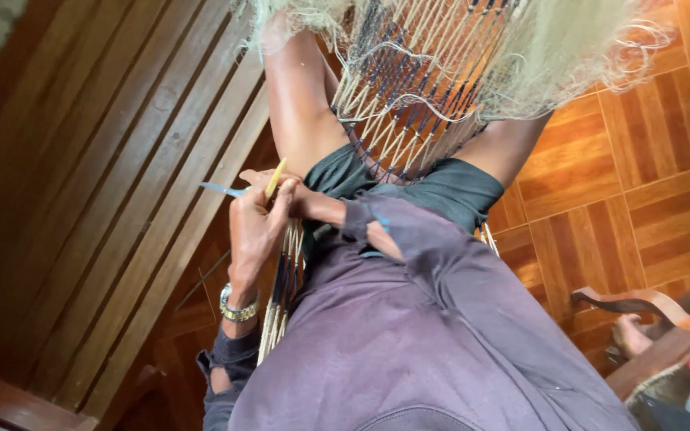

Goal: A person is sitting and manually weaving or repairing a large fishing net using a small wooden shuttle.

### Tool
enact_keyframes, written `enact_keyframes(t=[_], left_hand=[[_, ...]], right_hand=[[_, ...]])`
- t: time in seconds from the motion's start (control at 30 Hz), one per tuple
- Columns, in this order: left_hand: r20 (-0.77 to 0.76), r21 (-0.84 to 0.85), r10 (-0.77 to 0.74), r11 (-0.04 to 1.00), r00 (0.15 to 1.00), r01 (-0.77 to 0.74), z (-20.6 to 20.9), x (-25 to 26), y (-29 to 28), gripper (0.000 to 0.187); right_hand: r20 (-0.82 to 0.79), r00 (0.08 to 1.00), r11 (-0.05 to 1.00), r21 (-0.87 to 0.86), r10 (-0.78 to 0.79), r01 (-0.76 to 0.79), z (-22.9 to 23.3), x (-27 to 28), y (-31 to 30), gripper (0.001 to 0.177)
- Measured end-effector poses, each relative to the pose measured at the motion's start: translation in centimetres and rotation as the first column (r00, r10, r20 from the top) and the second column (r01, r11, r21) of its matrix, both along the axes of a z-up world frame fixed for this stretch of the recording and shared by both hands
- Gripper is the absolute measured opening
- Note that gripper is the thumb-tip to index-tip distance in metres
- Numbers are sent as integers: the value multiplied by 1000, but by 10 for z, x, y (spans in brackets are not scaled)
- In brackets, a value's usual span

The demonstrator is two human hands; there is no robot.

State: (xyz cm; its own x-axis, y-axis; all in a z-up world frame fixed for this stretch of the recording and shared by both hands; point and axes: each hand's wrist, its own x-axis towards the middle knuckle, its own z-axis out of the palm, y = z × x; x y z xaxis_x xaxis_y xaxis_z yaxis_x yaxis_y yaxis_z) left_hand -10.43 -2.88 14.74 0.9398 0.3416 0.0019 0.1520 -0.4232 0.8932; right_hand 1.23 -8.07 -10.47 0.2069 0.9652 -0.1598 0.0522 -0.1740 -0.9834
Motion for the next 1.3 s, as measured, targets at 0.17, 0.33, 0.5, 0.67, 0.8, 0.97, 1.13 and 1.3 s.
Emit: enact_keyframes(t=[0.17,0.33,0.5,0.67,0.8,0.97,1.13,1.3], left_hand=[[77,-34,17,999,997,-15,16,-6,5,9],[86,-100,38,995,996,-29,14,-4,9,10],[87,-122,30,992,996,-19,1,-2,4,9],[60,-163,-53,985,997,62,0,-1,-5,8],[60,-167,-82,982,995,91,-5,0,-10,6],[69,-204,-115,971,991,127,-7,-5,-13,8],[82,-211,-117,969,990,132,-7,-9,-12,7],[81,-220,-122,966,989,137,-10,-11,-11,7]], right_hand=[[654,756,841,-409,0,354,187,-20,-83,31],[541,841,819,-480,-5,314,269,-19,-185,42],[70,934,865,-358,-350,351,231,-8,-264,50],[-249,901,934,-55,-356,354,207,-4,-274,42],[-312,873,922,-24,-374,386,200,-4,-262,38],[-355,842,902,-8,-407,432,199,-2,-248,37],[-374,827,893,-9,-420,449,197,-2,-241,35],[-380,818,883,6,-432,469,191,-3,-237,38]])
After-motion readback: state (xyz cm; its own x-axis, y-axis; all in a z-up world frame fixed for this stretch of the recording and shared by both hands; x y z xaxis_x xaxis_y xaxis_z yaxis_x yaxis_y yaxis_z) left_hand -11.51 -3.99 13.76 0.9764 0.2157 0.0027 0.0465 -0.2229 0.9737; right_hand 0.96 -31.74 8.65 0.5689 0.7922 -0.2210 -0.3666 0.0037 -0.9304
